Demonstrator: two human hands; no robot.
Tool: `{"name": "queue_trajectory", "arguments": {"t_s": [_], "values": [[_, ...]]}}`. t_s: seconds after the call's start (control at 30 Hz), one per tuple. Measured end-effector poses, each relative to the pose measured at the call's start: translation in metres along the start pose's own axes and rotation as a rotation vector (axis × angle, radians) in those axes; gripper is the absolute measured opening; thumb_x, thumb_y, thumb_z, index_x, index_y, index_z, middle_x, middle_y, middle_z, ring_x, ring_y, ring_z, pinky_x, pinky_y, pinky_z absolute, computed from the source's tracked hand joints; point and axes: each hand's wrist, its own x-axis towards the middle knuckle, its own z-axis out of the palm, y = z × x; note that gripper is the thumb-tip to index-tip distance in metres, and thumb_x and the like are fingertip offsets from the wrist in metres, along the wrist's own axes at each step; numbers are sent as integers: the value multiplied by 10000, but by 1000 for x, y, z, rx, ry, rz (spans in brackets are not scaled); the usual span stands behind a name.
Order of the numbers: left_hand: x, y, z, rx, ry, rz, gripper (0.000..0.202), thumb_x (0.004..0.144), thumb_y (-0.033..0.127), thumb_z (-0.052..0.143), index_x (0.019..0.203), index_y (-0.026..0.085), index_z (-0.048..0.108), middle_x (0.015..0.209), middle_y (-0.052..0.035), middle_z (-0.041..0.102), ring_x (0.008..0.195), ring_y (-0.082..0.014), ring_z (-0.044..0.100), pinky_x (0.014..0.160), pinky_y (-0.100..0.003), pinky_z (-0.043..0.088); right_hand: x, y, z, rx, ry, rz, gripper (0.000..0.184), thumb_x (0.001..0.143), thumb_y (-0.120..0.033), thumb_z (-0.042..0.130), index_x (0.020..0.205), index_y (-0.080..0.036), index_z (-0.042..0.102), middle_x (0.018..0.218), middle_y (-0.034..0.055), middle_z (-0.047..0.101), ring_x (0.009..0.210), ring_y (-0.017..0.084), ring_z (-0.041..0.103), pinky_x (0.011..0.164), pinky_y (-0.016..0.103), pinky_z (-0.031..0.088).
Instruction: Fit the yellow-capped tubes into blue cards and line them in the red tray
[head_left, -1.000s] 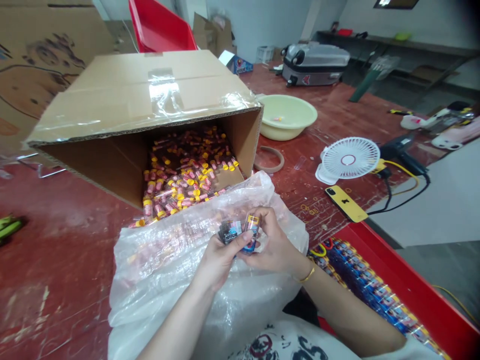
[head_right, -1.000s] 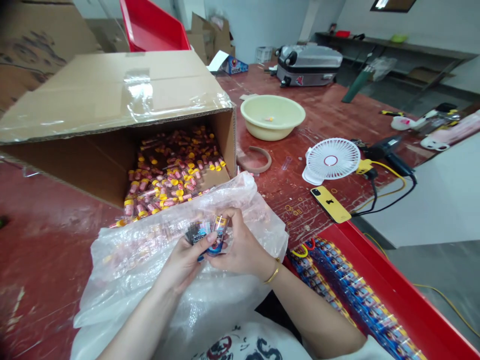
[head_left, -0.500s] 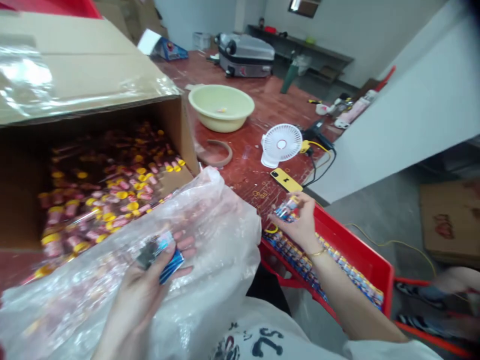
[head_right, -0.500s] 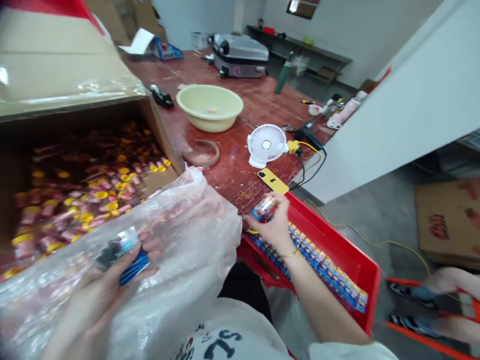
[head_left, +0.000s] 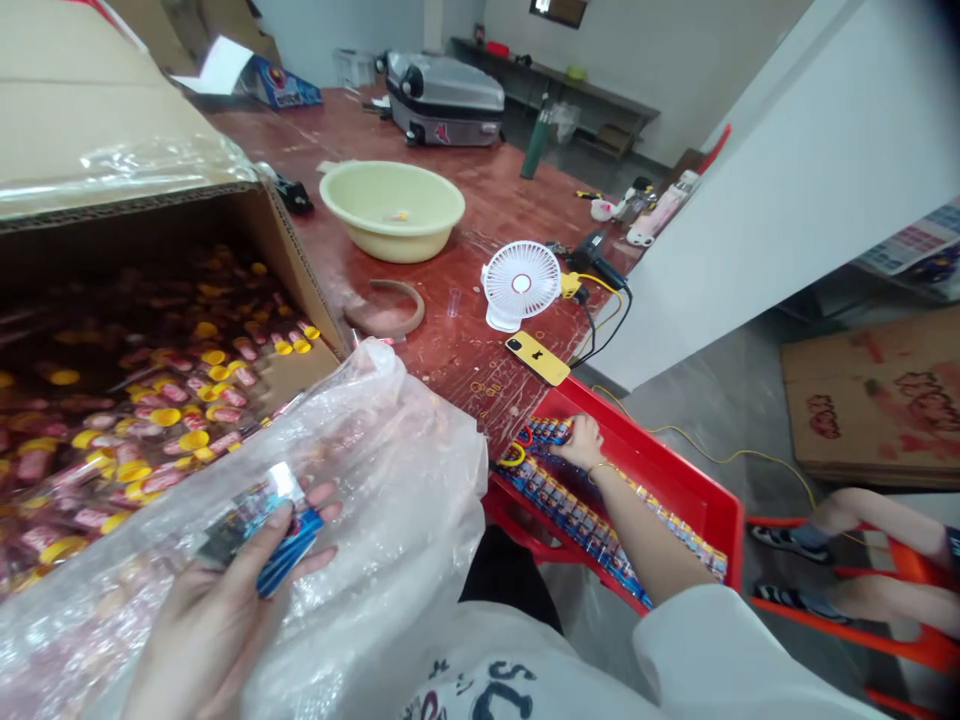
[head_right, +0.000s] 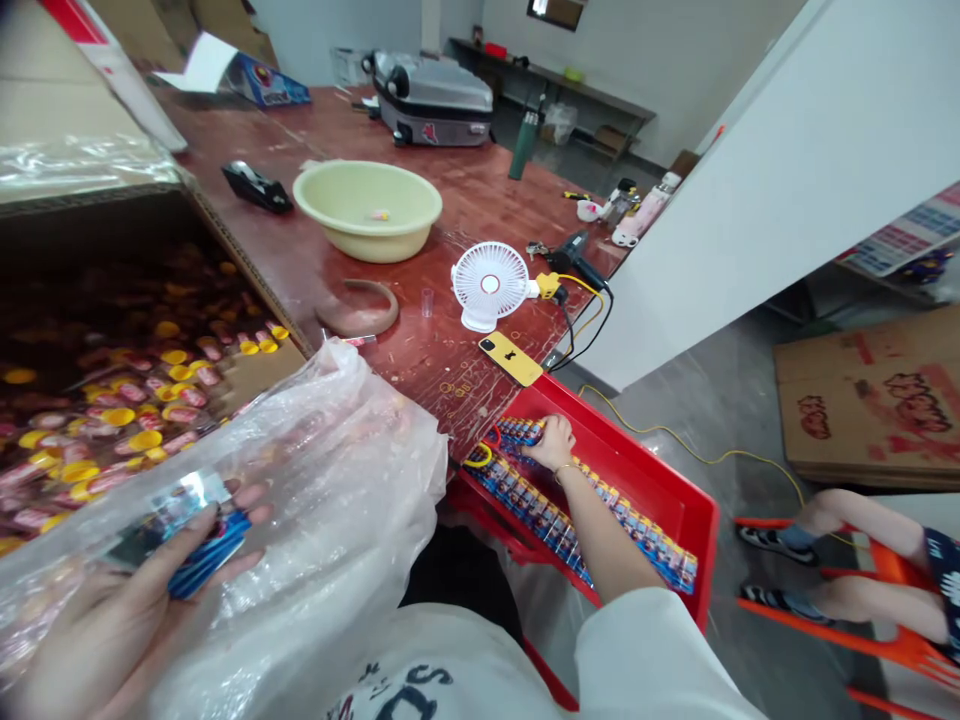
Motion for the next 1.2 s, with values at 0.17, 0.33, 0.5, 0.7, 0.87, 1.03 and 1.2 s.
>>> {"name": "queue_trajectory", "arguments": {"t_s": [0.17,0.33,0.5,0.7,0.87,1.03,1.2], "values": [[-4,-1,-1,28,0,38,491,519,360,887,934,164,712,1005,-78,744,889,-277,698,624,-264,598,-7,-8,-10,34,30,-66,834,418,-509,804,1102,-204,437,1227,141,438,1192,387,402,906,558,363],[-7,0,-1,-34,-59,88,448,569,362,860,919,140,693,872,-102,753,769,-270,715,551,-282,579,-31,-86,-39,248,247,-367,672,664,-473,714,1193,-191,410,1296,154,421,1244,325,394,1034,535,297],[-8,0,-5,-60,-112,98,396,648,396,807,908,115,706,838,-127,747,738,-250,712,569,-279,565,-52,-255,-50,630,59,-882,262,788,-268,646,1021,-224,533,1151,95,567,1101,250,530,983,452,396],[-12,-6,-17,-68,-60,142,385,622,400,822,849,109,713,776,-111,739,701,-226,701,591,-277,568,-78,-436,24,669,-591,-944,149,731,-206,693,779,-212,552,845,38,637,909,227,611,879,372,463],[-11,-10,-30,-55,6,164,393,622,427,817,837,118,705,737,-84,722,652,-199,678,585,-284,568,-98,-486,70,672,-770,-787,218,689,-180,744,697,-186,527,759,41,634,952,222,619,891,349,469],[-12,-11,-38,-54,-7,223,326,579,376,849,706,123,688,606,-29,665,578,-152,618,543,-235,516,-95,-453,31,783,-1015,-704,198,861,-300,571,1002,-162,589,1015,68,670,984,177,626,866,329,526],[-10,-14,-37,-8,-57,321,265,591,316,846,678,138,670,585,18,606,548,-104,512,542,-215,441,-105,-394,-33,1101,-1408,-503,489,903,-299,528,1362,-261,367,1152,42,627,961,138,655,895,321,542]]}}
